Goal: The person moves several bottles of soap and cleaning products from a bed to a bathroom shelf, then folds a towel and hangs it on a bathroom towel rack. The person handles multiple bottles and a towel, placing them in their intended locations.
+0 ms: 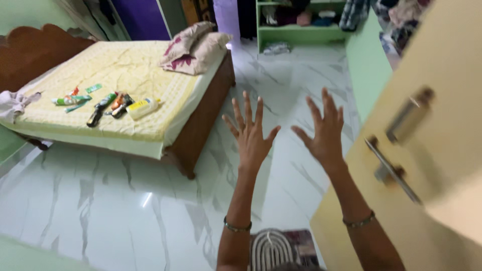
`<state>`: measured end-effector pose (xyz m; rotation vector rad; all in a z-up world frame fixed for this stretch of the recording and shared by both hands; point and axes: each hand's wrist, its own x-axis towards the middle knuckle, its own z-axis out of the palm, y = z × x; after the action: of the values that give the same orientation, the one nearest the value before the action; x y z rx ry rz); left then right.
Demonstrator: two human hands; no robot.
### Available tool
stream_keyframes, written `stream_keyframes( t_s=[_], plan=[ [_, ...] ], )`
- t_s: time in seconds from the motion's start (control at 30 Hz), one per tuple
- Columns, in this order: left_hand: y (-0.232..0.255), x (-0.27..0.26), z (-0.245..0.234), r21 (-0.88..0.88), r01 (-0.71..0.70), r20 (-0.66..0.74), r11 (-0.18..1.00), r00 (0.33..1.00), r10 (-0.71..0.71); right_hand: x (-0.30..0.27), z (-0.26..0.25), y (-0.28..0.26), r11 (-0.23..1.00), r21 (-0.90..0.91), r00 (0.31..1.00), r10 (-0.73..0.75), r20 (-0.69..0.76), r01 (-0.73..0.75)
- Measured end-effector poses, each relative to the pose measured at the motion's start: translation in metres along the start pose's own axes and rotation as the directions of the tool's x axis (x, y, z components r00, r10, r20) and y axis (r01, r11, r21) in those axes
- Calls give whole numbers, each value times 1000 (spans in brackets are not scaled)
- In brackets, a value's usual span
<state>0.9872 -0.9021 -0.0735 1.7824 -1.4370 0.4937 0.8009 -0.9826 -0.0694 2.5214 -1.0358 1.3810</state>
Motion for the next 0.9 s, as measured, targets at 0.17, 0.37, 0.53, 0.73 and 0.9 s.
stream_keyframes(
  t_s=[0.17,0.37,0.53,0.73,0.9],
  plan=[
    [-46,47,53,2,20,10,1000,1000,-20,37,73,24,999,19,997,39,60,-40],
    [-100,52,67,90,116,38,989,992,-120,72,146,27,997,79,989,-5,149,-7],
    [-149,65,51,216,194,-36,957,981,-190,109,204,-4,977,178,978,-142,151,114],
    [-184,93,58,289,274,-90,917,962,-259,153,259,-14,929,314,959,-249,137,197],
    [-198,110,85,305,279,-124,911,959,-253,172,293,6,918,330,956,-269,114,219]
  ],
)
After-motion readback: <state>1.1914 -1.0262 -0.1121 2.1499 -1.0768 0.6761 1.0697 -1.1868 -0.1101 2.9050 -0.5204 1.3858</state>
